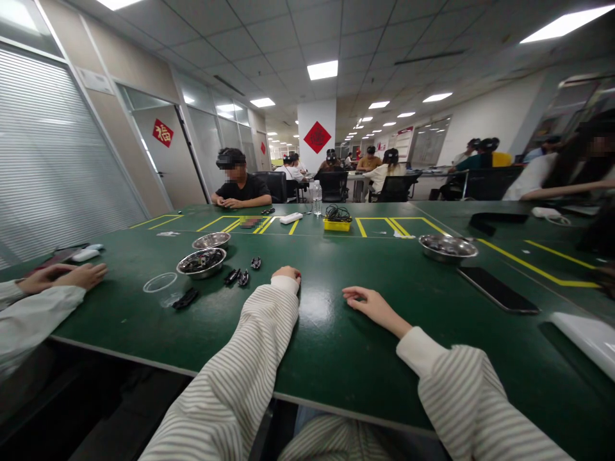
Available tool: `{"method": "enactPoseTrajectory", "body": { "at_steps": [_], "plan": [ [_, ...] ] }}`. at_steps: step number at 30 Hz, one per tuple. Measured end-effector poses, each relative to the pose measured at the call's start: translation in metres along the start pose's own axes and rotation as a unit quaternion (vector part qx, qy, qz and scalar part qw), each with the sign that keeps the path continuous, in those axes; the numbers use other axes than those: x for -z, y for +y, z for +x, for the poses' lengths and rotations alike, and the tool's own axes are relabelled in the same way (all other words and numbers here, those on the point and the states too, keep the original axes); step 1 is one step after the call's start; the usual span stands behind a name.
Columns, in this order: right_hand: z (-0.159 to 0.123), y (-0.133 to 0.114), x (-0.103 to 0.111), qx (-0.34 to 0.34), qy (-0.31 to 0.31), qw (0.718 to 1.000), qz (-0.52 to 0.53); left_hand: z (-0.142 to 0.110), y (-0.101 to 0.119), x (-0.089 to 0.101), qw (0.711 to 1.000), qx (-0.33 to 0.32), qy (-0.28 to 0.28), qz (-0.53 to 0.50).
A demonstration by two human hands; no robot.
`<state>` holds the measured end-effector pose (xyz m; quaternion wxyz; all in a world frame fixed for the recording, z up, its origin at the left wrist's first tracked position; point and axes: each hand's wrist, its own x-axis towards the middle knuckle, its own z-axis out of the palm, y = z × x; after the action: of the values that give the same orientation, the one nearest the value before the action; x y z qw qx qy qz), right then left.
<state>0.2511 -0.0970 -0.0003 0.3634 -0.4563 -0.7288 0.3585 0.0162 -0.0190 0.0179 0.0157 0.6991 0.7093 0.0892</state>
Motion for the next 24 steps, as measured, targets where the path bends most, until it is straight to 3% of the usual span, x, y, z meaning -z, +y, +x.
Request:
{"method": "enactPoseTrajectory", "body": {
  "at_steps": [11, 19, 21, 24],
  "plan": [
    [-0.001, -0.001, 0.000, 0.003, 0.002, 1.000, -0.006, 0.001, -0.003, 0.003, 1.000, 0.021, -0.019, -0.002],
    [-0.001, 0.000, 0.001, 0.004, 0.001, 1.000, -0.008, 0.016, -0.026, -0.002, 0.997, 0.078, 0.011, -0.002],
    [-0.001, 0.000, 0.001, 0.006, -0.003, 1.000, -0.012, 0.016, -0.028, -0.004, 0.997, 0.062, 0.039, -0.003],
    [-0.001, -0.001, 0.001, 0.006, -0.004, 1.000, -0.015, 0.013, -0.025, -0.008, 0.994, -0.032, 0.105, 0.000]
  ]
}}
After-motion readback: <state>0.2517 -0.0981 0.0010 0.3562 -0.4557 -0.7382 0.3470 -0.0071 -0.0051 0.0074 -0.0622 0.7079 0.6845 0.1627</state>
